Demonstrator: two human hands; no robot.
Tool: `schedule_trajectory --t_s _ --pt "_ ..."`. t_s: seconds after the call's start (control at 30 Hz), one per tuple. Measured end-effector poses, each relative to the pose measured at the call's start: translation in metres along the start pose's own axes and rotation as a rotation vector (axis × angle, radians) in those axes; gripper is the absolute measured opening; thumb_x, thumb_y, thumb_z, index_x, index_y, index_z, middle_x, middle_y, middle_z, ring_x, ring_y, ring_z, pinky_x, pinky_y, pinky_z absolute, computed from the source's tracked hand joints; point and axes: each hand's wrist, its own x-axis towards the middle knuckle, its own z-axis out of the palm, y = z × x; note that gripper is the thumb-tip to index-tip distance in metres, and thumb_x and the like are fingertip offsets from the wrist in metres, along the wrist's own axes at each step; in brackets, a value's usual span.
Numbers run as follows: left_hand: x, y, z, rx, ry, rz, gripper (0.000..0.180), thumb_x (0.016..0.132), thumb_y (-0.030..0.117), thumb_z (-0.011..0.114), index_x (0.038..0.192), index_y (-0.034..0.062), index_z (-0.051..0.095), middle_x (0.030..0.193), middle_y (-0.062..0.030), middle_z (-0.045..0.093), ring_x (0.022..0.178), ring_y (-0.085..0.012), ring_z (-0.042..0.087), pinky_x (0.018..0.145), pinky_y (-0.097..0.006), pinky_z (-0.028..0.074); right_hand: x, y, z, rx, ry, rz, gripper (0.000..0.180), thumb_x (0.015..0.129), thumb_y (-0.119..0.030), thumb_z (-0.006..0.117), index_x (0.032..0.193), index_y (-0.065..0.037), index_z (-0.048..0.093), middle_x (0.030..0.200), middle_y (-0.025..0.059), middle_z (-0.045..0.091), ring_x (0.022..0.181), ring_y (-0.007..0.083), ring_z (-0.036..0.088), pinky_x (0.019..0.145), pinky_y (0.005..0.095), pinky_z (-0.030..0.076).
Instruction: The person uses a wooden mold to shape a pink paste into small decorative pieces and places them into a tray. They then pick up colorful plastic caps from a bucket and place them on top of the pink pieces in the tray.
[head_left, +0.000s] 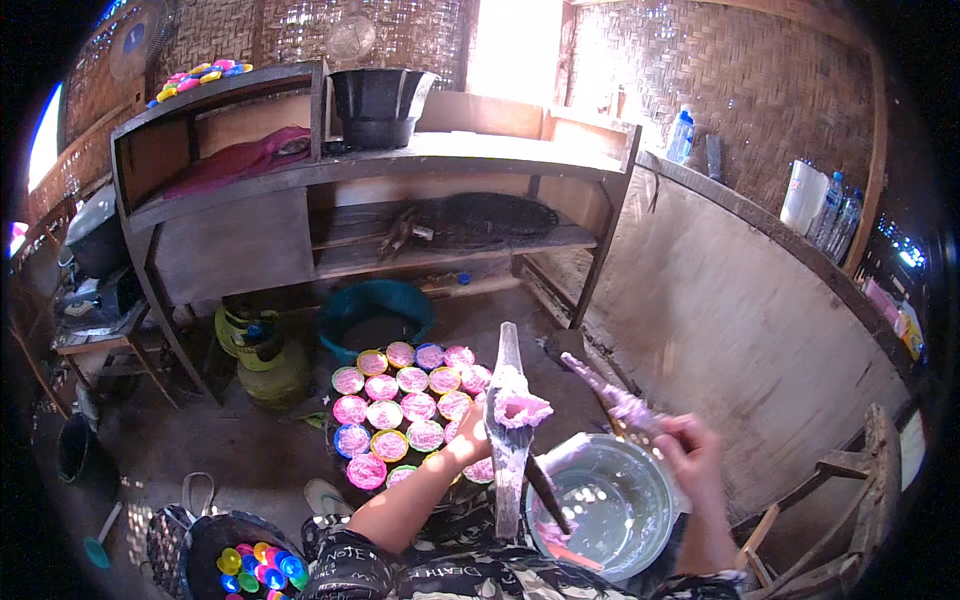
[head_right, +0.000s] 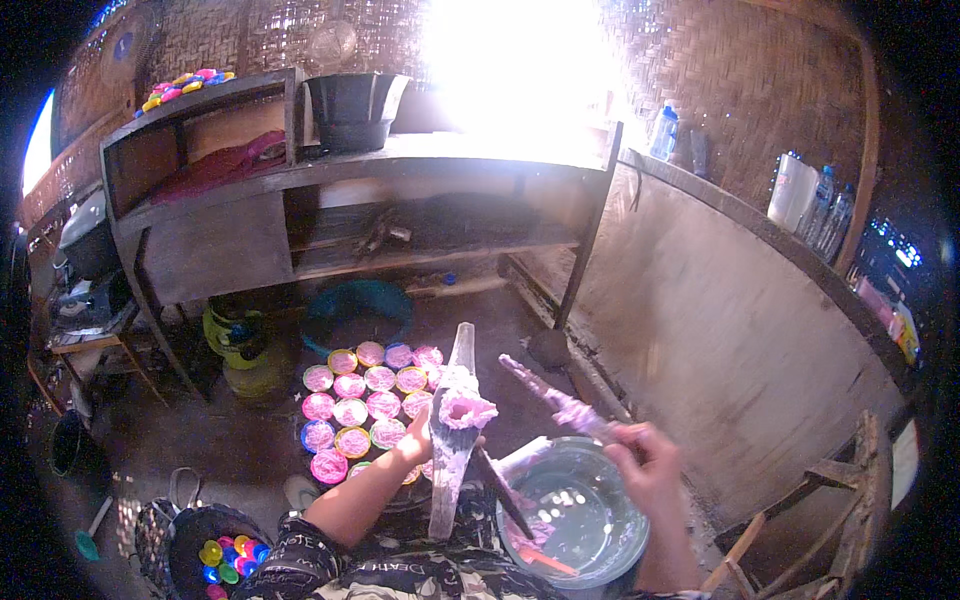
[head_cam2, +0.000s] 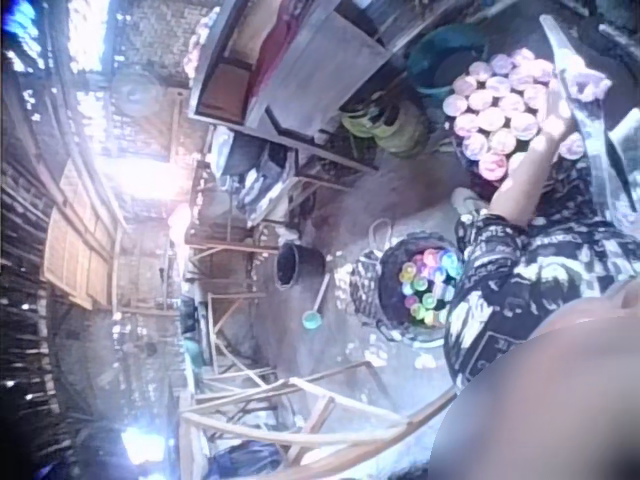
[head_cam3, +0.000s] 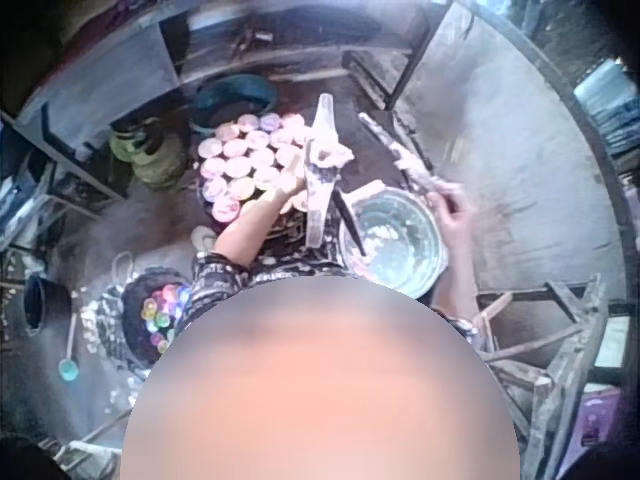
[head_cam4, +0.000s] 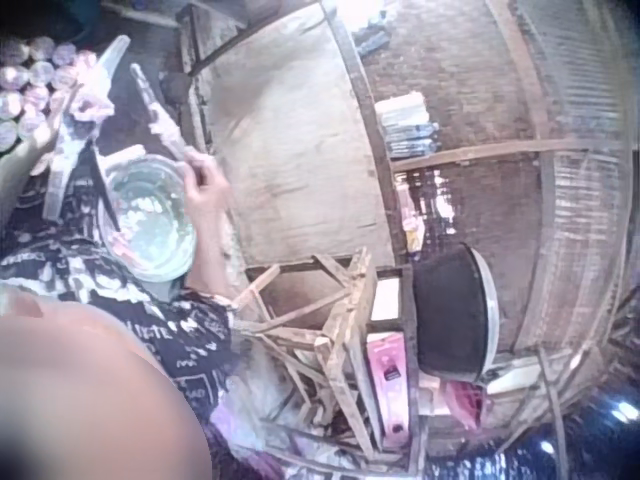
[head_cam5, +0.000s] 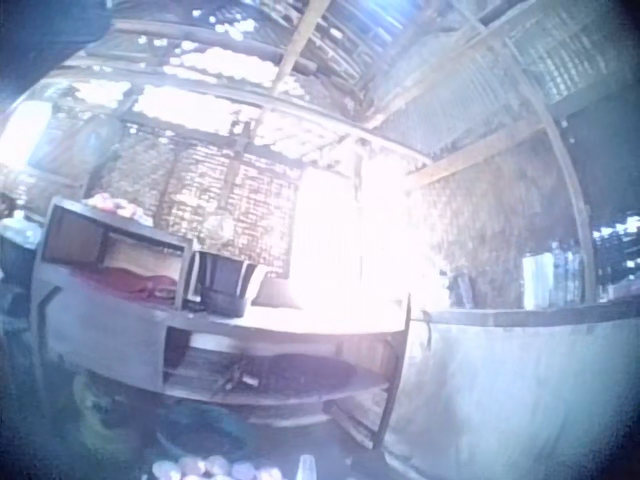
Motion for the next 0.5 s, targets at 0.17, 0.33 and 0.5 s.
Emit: schedule_trajectory --t_s 0.17,0.33,0.5 --pt "0.000 0.017 0.037 -0.123 -0.031 -0.094 0.038 0.073 0.033 0.070 0.102 0.0094 0.062 0.100 -0.0102 0.063 0.093 -0.0244 0.060 0.082 -0.035 0.047 -0.032 0.028 0.062 0.589 -0.107 0.387 0.016 0.080 -0.008 0.066 0.095 -0.001 0.065 0.081 0.0017 0.065 0.071 0.0073 0.057 0.066 0.0221 0.045" --pt "-0.005 0.016 0.034 -0.135 -0.183 -0.362 0.034 0.074 0.029 0.063 0.099 0.0057 0.063 0.093 -0.0172 0.064 0.088 -0.0284 0.062 0.075 -0.038 0.047 -0.037 0.017 0.049 0.227 -0.122 0.274 0.020 0.076 -0.010 0.071 0.092 0.001 0.067 0.079 0.0051 0.067 0.070 0.0076 0.059 0.063 0.0221 0.047" --pt "-0.001 0.002 0.019 -0.093 -0.047 -0.282 0.036 0.065 0.027 0.078 0.092 0.0091 0.062 0.093 -0.0054 0.063 0.088 -0.0172 0.060 0.081 -0.032 0.048 -0.031 0.020 0.022 0.156 0.129 0.169 0.021 0.066 -0.006 0.076 0.085 0.000 0.068 0.074 0.0091 0.067 0.065 0.0105 0.062 0.058 0.0234 0.048"
